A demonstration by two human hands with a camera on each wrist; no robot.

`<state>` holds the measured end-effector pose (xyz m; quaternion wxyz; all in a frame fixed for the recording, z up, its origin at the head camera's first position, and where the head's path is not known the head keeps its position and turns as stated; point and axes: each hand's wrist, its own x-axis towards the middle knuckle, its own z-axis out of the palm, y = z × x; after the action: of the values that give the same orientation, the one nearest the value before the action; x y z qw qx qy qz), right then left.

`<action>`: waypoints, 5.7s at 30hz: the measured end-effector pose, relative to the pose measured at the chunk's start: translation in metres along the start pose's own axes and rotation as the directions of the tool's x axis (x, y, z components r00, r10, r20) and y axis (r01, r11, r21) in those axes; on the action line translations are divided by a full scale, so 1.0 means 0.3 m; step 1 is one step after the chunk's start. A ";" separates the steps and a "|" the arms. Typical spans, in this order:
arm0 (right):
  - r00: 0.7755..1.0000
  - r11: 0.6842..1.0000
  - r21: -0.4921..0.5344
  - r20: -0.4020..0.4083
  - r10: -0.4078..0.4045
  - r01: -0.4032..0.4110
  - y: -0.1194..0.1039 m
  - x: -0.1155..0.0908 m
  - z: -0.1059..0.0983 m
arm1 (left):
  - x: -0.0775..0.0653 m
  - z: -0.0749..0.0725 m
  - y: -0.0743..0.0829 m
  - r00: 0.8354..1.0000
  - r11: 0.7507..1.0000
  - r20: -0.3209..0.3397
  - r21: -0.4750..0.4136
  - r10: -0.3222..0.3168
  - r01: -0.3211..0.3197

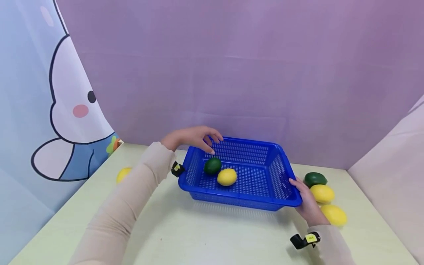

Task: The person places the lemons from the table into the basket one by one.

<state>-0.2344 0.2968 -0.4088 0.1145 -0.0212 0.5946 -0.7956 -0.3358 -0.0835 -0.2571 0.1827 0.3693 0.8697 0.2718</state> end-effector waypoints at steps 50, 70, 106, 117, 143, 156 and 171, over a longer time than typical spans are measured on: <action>0.999 0.998 -0.050 -0.042 0.024 -0.026 -0.002 -0.010 0.045 | -0.483 0.017 -0.389 0.895 0.987 -0.416 -0.036 -0.159 0.158; 1.000 0.999 -0.034 0.002 -0.011 0.011 -0.003 -0.006 0.033 | -0.576 0.063 -0.565 0.859 0.942 -0.417 0.017 -0.298 0.335; 1.000 0.999 -0.050 -0.008 0.001 -0.001 0.017 -0.006 0.039 | -0.665 0.161 -0.665 0.799 0.816 -0.168 -0.126 -0.578 0.564; 0.999 0.998 -0.062 -0.044 0.009 -0.011 0.016 -0.006 0.041 | -0.655 0.167 -0.677 0.800 0.824 -0.197 -0.127 -0.567 0.553; 1.000 0.999 -0.047 -0.011 -0.009 0.009 0.026 -0.004 0.037 | -0.627 0.066 -0.587 0.819 0.874 -0.350 0.007 -0.454 0.487; 0.999 0.999 -0.014 -0.014 -0.040 0.039 0.033 -0.002 0.034 | -0.552 0.046 -0.514 0.805 0.887 -0.421 -0.002 -0.419 0.461; 0.999 0.999 -0.014 -0.036 -0.031 0.031 0.043 -0.007 0.036 | -0.480 0.037 -0.433 0.812 0.905 -0.440 -0.004 -0.384 0.426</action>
<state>-0.2285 0.2836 -0.4177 0.0912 -0.0165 0.6014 -0.7935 -0.3056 -0.2619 -0.3277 0.0221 0.1146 0.9586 0.2597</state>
